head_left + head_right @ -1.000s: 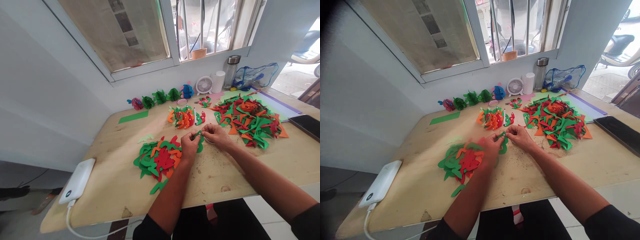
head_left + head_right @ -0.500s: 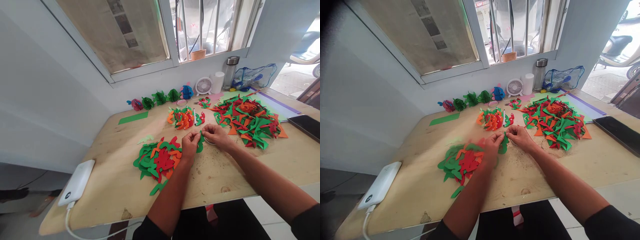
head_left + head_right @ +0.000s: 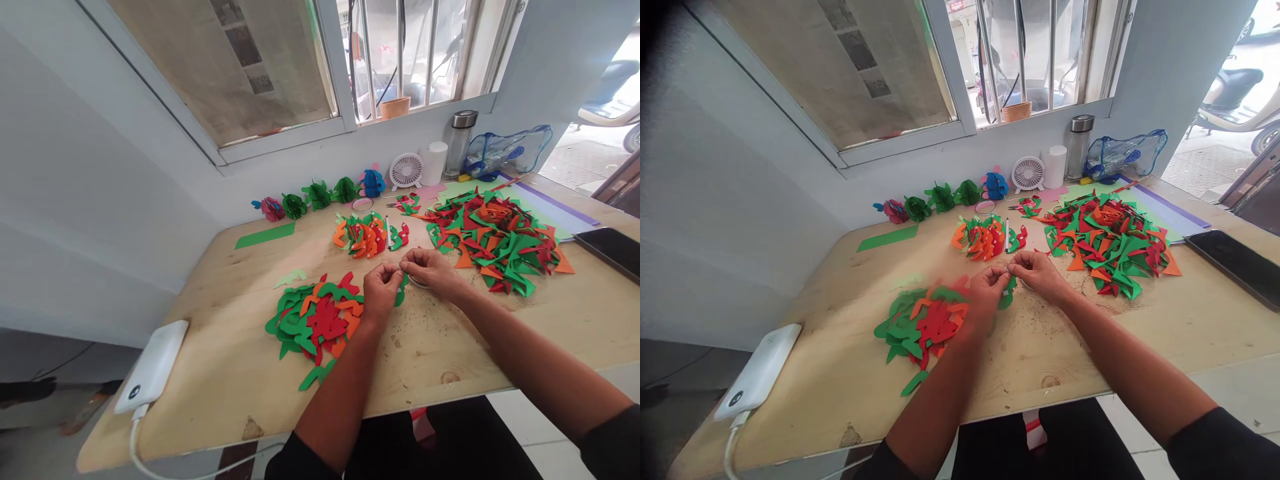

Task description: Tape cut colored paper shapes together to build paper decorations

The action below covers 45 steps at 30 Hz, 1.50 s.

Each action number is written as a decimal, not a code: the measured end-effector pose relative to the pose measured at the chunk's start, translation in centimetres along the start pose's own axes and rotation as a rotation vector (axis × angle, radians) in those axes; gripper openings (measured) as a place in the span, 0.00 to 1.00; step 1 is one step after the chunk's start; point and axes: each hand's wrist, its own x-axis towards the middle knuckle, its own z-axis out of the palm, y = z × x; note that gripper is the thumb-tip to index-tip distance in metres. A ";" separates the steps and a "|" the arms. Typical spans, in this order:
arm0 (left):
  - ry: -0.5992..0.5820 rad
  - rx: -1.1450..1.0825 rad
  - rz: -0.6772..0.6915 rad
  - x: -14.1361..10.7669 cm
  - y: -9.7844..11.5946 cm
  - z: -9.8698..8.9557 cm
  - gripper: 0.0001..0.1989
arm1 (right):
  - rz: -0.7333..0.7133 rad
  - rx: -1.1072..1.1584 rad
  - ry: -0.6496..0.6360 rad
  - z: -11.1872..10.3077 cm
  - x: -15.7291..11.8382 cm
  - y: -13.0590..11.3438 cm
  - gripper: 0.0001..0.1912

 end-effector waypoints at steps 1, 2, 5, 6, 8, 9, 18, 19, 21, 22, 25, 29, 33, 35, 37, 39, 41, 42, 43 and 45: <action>-0.007 0.004 0.005 0.0 0.0 0.0 0.10 | -0.002 -0.005 0.005 0.0 0.0 0.1 0.16; -0.021 0.007 0.004 0.0 -0.1 0.0 0.09 | -0.007 -0.006 0.013 -0.1 0.1 0.1 0.16; -0.077 0.022 -0.035 0.0 0.0 0.0 0.08 | -0.041 -0.016 0.040 -0.1 0.1 -0.1 0.15; -0.088 0.026 -0.051 -0.1 0.0 0.0 0.08 | -0.053 -0.021 0.051 -0.2 0.0 -0.2 0.15; -0.089 0.025 -0.069 -0.1 0.1 -0.1 0.08 | -0.061 -0.023 0.069 -0.3 0.0 -0.6 0.16; -0.081 0.019 -0.072 -0.1 0.1 -0.1 0.08 | -0.058 -0.020 0.076 -0.4 0.0 -0.7 0.16; 0.076 -0.012 -0.070 -0.1 0.9 -0.2 0.09 | -0.106 -0.414 0.328 -3.0 1.5 1.9 0.09; 0.076 -0.020 -0.072 -0.1 1.0 -0.2 0.09 | -0.106 -0.524 0.314 -3.2 1.6 2.2 0.08; 0.063 -0.025 -0.072 -0.2 1.0 -0.1 0.09 | -0.085 -0.707 0.285 -3.3 1.5 2.3 0.07; 0.053 -0.020 -0.068 -0.2 0.9 -0.1 0.08 | -0.072 -0.777 0.270 -3.2 1.4 2.2 0.07; 0.012 0.033 -0.029 -0.1 0.1 -0.2 0.06 | -0.039 -0.916 0.232 -3.0 1.2 2.0 0.08; -0.071 0.267 0.145 -0.1 -0.7 -0.2 0.03 | -0.021 -0.985 0.198 -2.8 1.1 1.9 0.09; -0.140 0.559 0.290 -0.6 -0.4 0.2 0.05 | -0.010 -1.007 0.176 -2.7 1.1 1.9 0.11; -0.196 0.692 0.331 -0.9 -0.2 0.4 0.05 | -0.004 -1.018 0.167 -2.6 1.1 1.8 0.11; -0.251 0.811 0.346 -1.0 -0.2 0.7 0.05 | 0.002 -1.019 0.167 -2.6 1.1 1.7 0.10; -0.284 0.898 0.341 -1.0 -0.3 0.8 0.05 | 0.004 -1.009 0.168 -2.6 1.1 1.7 0.09; -0.295 0.948 0.332 -1.0 -0.5 0.8 0.05 | 0.007 -0.992 0.176 -2.6 1.2 1.7 0.08; -0.297 0.960 0.329 -0.9 -0.5 0.8 0.05 | 0.010 -0.983 0.184 -2.6 1.2 1.7 0.07; -0.296 0.965 0.329 -0.9 -0.6 0.8 0.05 | 0.014 -0.975 0.193 -2.5 1.2 1.7 0.06; -0.296 0.965 0.332 -0.8 -0.6 0.8 0.04 | 0.020 -0.965 0.212 -2.5 1.2 1.8 0.05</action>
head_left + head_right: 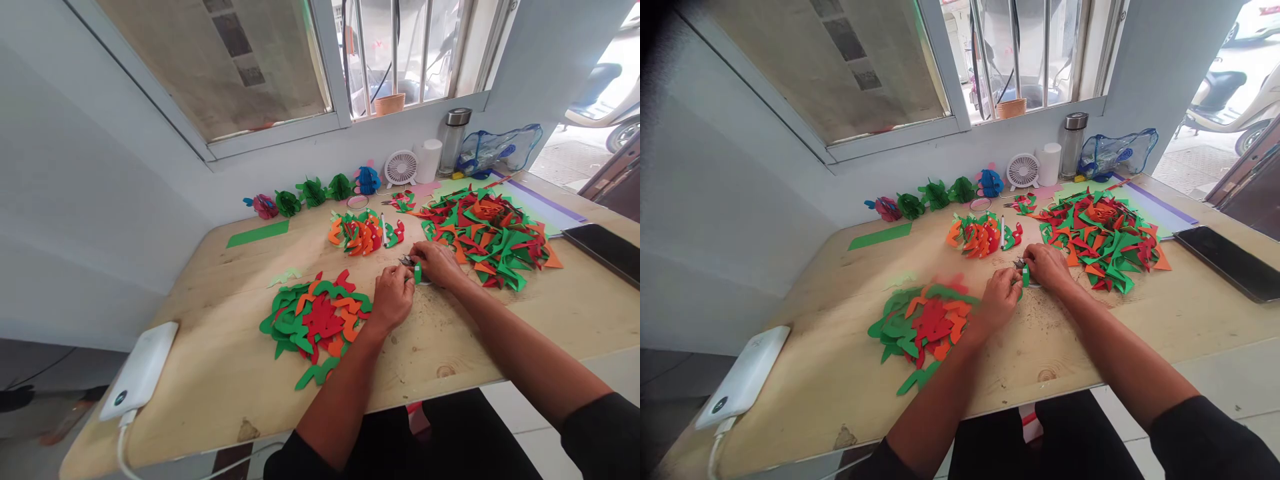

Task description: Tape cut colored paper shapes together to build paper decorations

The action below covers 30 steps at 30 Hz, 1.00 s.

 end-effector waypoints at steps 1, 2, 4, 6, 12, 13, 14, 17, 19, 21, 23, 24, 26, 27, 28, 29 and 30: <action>0.001 -0.002 0.001 0.0 0.0 0.0 0.04 | 0.004 0.003 0.006 0.1 0.0 0.0 0.05; 0.002 -0.006 0.004 0.0 0.0 0.0 0.04 | 0.005 0.005 0.012 0.2 0.0 0.0 0.05; 0.004 -0.015 0.009 0.0 0.0 0.0 0.04 | 0.006 0.016 0.023 0.3 0.0 0.0 0.05; 0.010 -0.031 0.011 -0.1 0.0 0.1 0.04 | 0.016 0.036 0.036 0.5 0.0 0.1 0.05; 0.144 -0.358 -0.051 0.2 -0.7 0.2 0.04 | 0.024 0.205 0.141 0.7 0.5 0.8 0.05; 0.190 -0.473 -0.084 0.4 -0.9 0.2 0.04 | 0.026 0.280 0.161 0.6 0.5 0.8 0.05; 0.235 -0.594 -0.119 0.5 -1.2 0.2 0.04 | 0.027 0.375 0.172 0.5 0.6 0.8 0.06; 0.319 -0.895 -0.236 1.0 -1.9 0.1 0.06 | 0.029 0.720 0.108 0.0 0.3 0.2 0.09; 0.351 -0.995 -0.301 1.1 -2.2 0.0 0.10 | 0.049 0.917 -0.013 -0.4 -0.1 -0.5 0.12; 0.378 -1.034 -0.343 1.2 -2.3 0.0 0.13 | 0.050 1.058 -0.145 -0.8 -0.6 -1.1 0.14; 0.391 -1.049 -0.357 1.1 -2.2 -0.1 0.15 | 0.048 1.155 -0.259 -0.9 -1.0 -1.5 0.15; 0.392 -1.056 -0.356 1.1 -2.2 -0.1 0.16 | 0.048 1.186 -0.298 -0.9 -1.1 -1.6 0.15; 0.389 -1.066 -0.346 1.1 -2.0 -0.1 0.16 | 0.055 1.221 -0.342 -0.9 -1.3 -1.7 0.15; 0.382 -1.074 -0.341 1.1 -1.9 -0.2 0.16 | 0.061 1.232 -0.354 -0.8 -1.3 -1.7 0.15; 0.373 -1.085 -0.337 1.1 -1.8 -0.2 0.16 | 0.066 1.241 -0.363 -0.8 -1.3 -1.7 0.15; 0.359 -1.100 -0.333 1.1 -1.7 -0.2 0.16 | 0.070 1.252 -0.370 -0.8 -1.3 -1.7 0.15; 0.342 -1.116 -0.328 1.1 -1.7 -0.3 0.16 | 0.074 1.265 -0.376 -0.8 -1.3 -1.7 0.15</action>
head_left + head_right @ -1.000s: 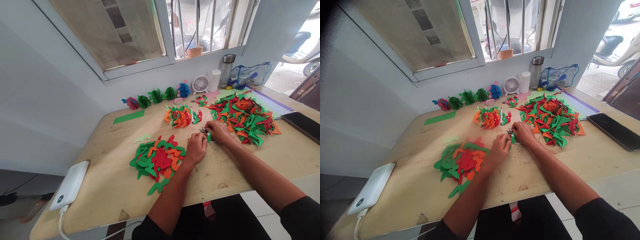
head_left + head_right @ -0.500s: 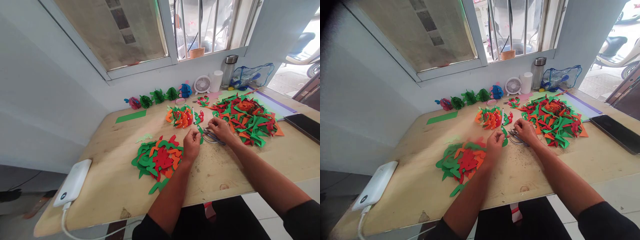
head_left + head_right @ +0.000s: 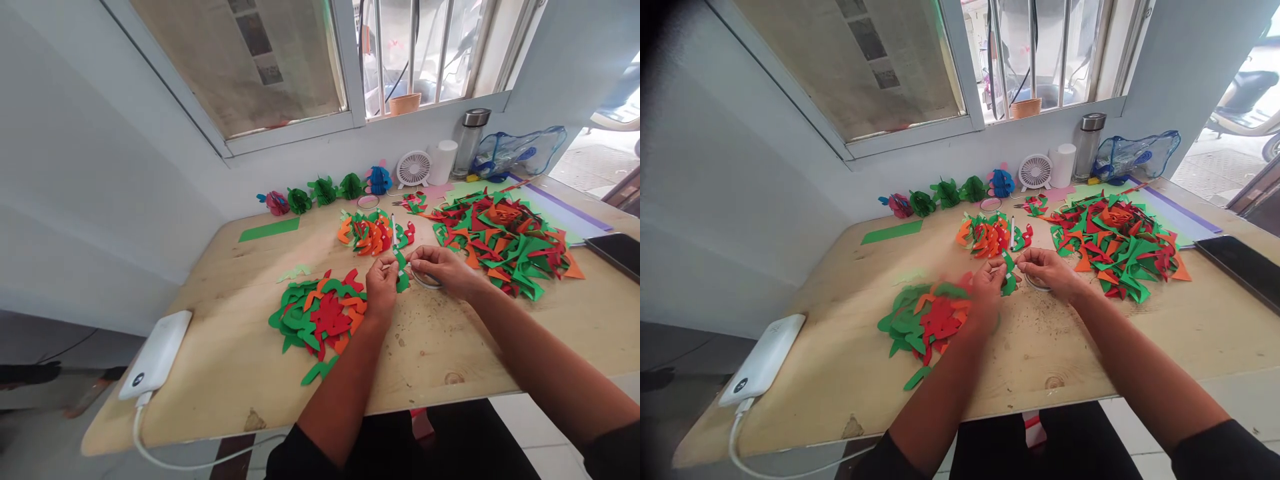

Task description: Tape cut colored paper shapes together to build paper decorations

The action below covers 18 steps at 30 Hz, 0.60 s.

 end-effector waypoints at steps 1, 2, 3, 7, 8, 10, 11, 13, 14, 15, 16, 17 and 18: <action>-0.018 -0.012 -0.009 0.0 0.1 0.0 0.16 | 0.003 0.016 -0.002 0.0 0.0 0.0 0.15; -0.033 -0.023 -0.016 -0.1 0.1 0.1 0.16 | 0.005 0.034 -0.002 0.0 0.0 0.0 0.15; -0.045 -0.034 -0.022 -0.1 0.2 0.1 0.16 | 0.006 0.053 -0.002 0.1 -0.1 -0.1 0.15; -0.064 -0.096 -0.047 -0.5 0.6 0.3 0.16 | -0.002 0.134 -0.017 0.2 -0.3 -0.4 0.15; -0.067 -0.114 -0.055 -0.7 0.8 0.4 0.16 | -0.002 0.150 -0.025 0.2 -0.3 -0.6 0.15; -0.074 -0.143 -0.067 -0.9 1.0 0.5 0.16 | 0.002 0.169 -0.036 0.3 -0.4 -0.8 0.14; -0.079 -0.151 -0.070 -1.0 1.2 0.6 0.16 | 0.007 0.173 -0.036 0.3 -0.5 -0.8 0.14; -0.090 -0.152 -0.076 -1.2 1.3 0.6 0.17 | 0.019 0.179 -0.032 0.4 -0.5 -0.9 0.14; -0.097 -0.146 -0.081 -1.3 1.4 0.7 0.17 | 0.024 0.187 -0.029 0.4 -0.5 -1.0 0.14; -0.107 -0.140 -0.086 -1.4 1.4 0.7 0.17 | 0.030 0.197 -0.029 0.5 -0.5 -0.9 0.14; -0.119 -0.135 -0.090 -1.4 1.4 0.7 0.17 | 0.033 0.209 -0.030 0.5 -0.5 -0.9 0.13; -0.131 -0.131 -0.094 -1.4 1.4 0.7 0.17 | 0.037 0.222 -0.034 0.6 -0.5 -0.9 0.13; -0.141 -0.131 -0.096 -1.4 1.4 0.7 0.17 | 0.039 0.234 -0.038 0.6 -0.5 -0.8 0.13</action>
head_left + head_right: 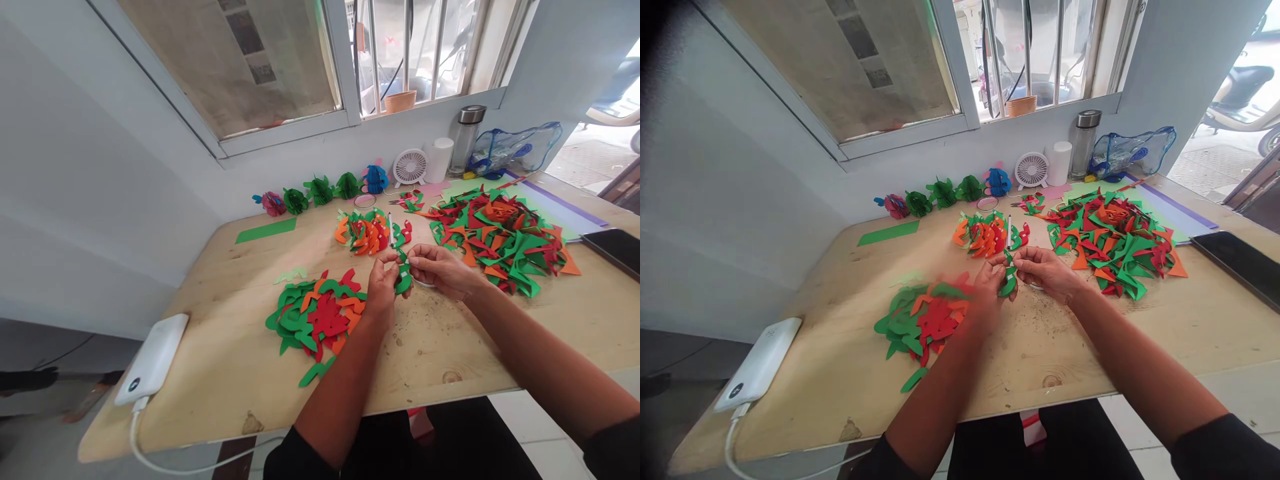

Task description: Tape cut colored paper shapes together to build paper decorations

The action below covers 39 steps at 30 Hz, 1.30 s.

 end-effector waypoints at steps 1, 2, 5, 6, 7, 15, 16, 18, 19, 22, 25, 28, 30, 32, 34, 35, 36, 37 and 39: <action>-0.008 0.000 -0.001 0.0 0.0 0.0 0.17 | 0.002 0.011 -0.006 0.0 0.0 0.1 0.12; -0.016 0.003 -0.005 0.0 -0.1 0.0 0.17 | 0.002 0.020 -0.011 0.0 0.0 0.1 0.12; -0.023 0.042 -0.012 0.1 -0.2 -0.2 0.17 | -0.007 0.033 -0.008 -0.1 0.1 0.2 0.12; -0.019 0.070 -0.005 0.2 -0.2 -0.3 0.17 | -0.013 0.028 0.004 -0.1 0.1 0.2 0.13; -0.014 0.103 0.010 0.2 -0.3 -0.3 0.18 | -0.021 0.021 0.018 -0.1 0.2 0.1 0.13; -0.021 0.425 0.191 0.5 -0.7 -0.7 0.26 | -0.066 -0.004 0.075 -0.4 0.4 0.1 0.14; -0.027 0.448 0.207 0.5 -0.8 -0.7 0.26 | -0.069 -0.004 0.077 -0.4 0.5 0.2 0.14; -0.031 0.467 0.234 0.4 -0.9 -0.8 0.25 | -0.076 -0.008 0.081 -0.5 0.5 0.2 0.14; -0.033 0.469 0.242 0.5 -1.0 -0.8 0.24 | -0.078 -0.015 0.083 -0.4 0.5 0.2 0.14; -0.019 0.436 0.214 0.5 -0.8 -0.7 0.22 | -0.089 -0.035 0.094 -0.4 0.4 0.0 0.14; 0.018 0.370 0.149 0.5 -0.6 -0.6 0.21 | -0.099 -0.030 0.105 -0.3 0.4 -0.1 0.15; 0.035 0.332 0.114 0.4 -0.5 -0.5 0.20 | -0.104 -0.013 0.107 -0.3 0.4 -0.1 0.14; 0.039 0.317 0.111 0.4 -0.5 -0.6 0.21 | -0.106 -0.014 0.107 -0.4 0.5 0.0 0.14; 0.040 0.293 0.112 0.5 -0.6 -0.7 0.23 | -0.106 -0.031 0.113 -0.5 0.5 0.0 0.14; 0.045 0.258 0.105 0.6 -0.7 -0.8 0.24 | -0.104 -0.055 0.116 -0.6 0.5 0.0 0.15; 0.054 0.236 0.101 0.6 -0.7 -0.8 0.24 | -0.106 -0.064 0.117 -0.6 0.5 0.0 0.15; 0.067 0.214 0.098 0.7 -0.7 -0.9 0.24 | -0.111 -0.073 0.116 -0.6 0.5 0.0 0.15; 0.083 0.195 0.099 0.7 -0.7 -0.9 0.24 | -0.117 -0.082 0.116 -0.6 0.5 0.0 0.16; 0.116 0.167 0.111 0.8 -0.6 -0.9 0.23 | -0.129 -0.110 0.117 -0.5 0.5 0.1 0.16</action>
